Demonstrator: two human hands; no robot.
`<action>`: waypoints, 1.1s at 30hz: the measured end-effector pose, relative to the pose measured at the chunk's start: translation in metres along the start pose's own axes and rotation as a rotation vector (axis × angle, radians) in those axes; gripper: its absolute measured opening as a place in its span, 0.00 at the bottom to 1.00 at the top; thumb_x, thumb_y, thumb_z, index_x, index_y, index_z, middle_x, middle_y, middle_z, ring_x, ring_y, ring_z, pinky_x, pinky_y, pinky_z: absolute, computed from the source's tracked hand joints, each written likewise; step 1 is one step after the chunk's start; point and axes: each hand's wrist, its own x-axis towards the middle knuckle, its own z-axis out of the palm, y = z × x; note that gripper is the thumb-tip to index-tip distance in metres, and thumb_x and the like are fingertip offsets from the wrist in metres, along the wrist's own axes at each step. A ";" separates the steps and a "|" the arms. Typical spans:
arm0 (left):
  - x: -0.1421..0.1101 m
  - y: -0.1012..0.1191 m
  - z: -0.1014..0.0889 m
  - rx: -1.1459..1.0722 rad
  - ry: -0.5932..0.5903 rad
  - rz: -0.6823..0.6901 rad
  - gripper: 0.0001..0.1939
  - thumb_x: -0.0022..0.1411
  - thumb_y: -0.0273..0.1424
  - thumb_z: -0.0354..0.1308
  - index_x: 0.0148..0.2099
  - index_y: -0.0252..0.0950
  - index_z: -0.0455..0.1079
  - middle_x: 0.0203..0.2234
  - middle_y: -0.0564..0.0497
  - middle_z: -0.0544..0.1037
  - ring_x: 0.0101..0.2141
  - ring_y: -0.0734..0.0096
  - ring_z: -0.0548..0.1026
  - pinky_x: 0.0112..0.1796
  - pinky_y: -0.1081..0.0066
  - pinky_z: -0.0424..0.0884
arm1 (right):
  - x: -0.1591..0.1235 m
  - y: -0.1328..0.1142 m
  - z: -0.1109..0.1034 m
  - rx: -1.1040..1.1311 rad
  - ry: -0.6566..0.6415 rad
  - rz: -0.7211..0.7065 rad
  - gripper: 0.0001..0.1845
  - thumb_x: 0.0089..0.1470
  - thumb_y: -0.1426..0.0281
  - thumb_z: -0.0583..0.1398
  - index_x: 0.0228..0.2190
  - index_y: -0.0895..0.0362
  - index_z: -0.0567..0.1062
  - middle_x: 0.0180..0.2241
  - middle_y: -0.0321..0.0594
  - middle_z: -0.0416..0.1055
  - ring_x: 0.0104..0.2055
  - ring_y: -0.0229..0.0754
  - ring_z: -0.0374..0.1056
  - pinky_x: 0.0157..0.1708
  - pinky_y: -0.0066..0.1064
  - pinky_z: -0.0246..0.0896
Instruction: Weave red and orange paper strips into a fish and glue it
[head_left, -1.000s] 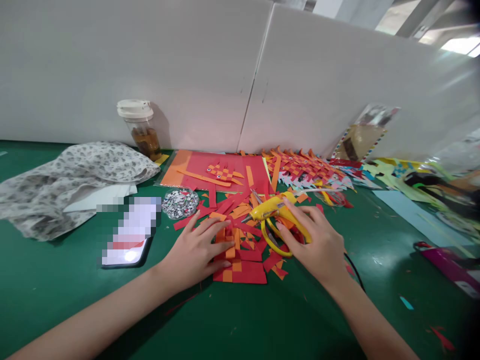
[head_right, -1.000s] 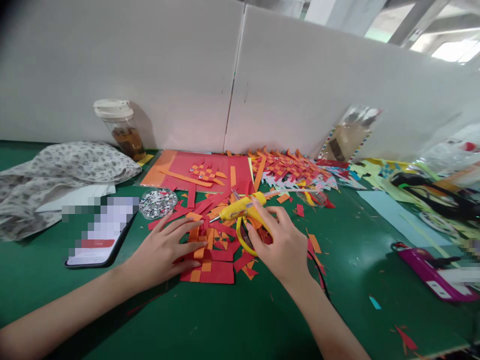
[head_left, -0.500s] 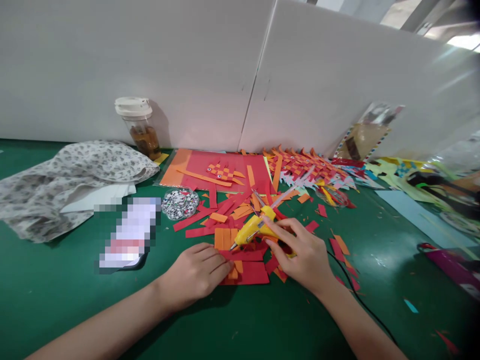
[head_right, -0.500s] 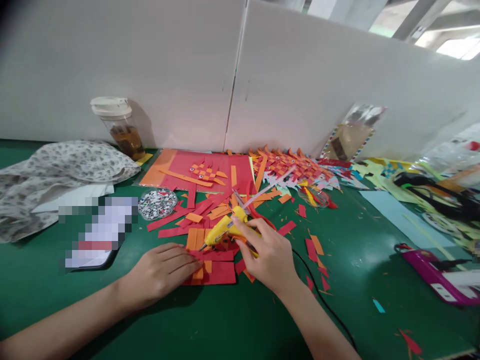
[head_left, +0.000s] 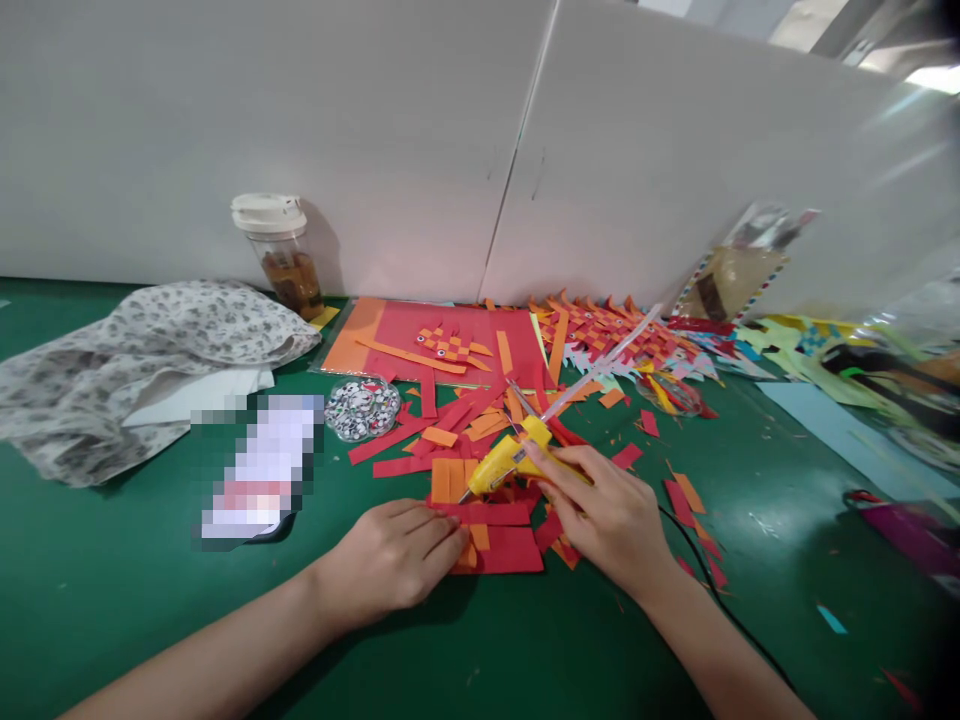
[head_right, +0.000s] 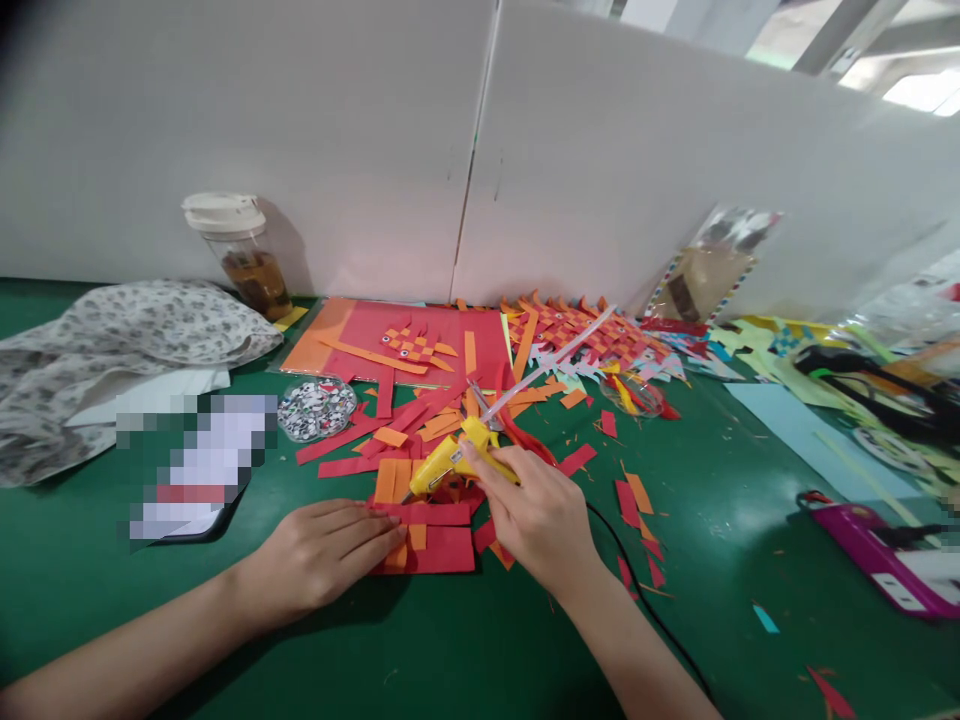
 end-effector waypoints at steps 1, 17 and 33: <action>0.000 0.000 0.000 0.002 0.004 0.001 0.14 0.66 0.22 0.42 0.42 0.31 0.69 0.28 0.47 0.80 0.30 0.70 0.78 0.32 0.71 0.75 | -0.001 0.001 0.000 -0.005 0.001 -0.011 0.26 0.54 0.77 0.55 0.54 0.48 0.65 0.34 0.38 0.70 0.34 0.38 0.68 0.30 0.27 0.61; 0.003 0.001 -0.001 0.003 -0.009 -0.003 0.14 0.66 0.22 0.42 0.41 0.31 0.69 0.28 0.47 0.79 0.29 0.70 0.77 0.31 0.71 0.74 | 0.000 -0.004 -0.007 -0.073 0.091 -0.137 0.24 0.52 0.80 0.55 0.50 0.50 0.70 0.34 0.40 0.71 0.34 0.39 0.68 0.32 0.30 0.62; 0.004 0.002 -0.002 0.024 -0.041 -0.016 0.13 0.66 0.23 0.41 0.39 0.33 0.67 0.27 0.48 0.77 0.27 0.72 0.75 0.30 0.73 0.73 | -0.003 -0.004 -0.004 -0.045 0.109 -0.118 0.23 0.50 0.78 0.59 0.49 0.52 0.70 0.34 0.40 0.70 0.34 0.39 0.68 0.32 0.29 0.61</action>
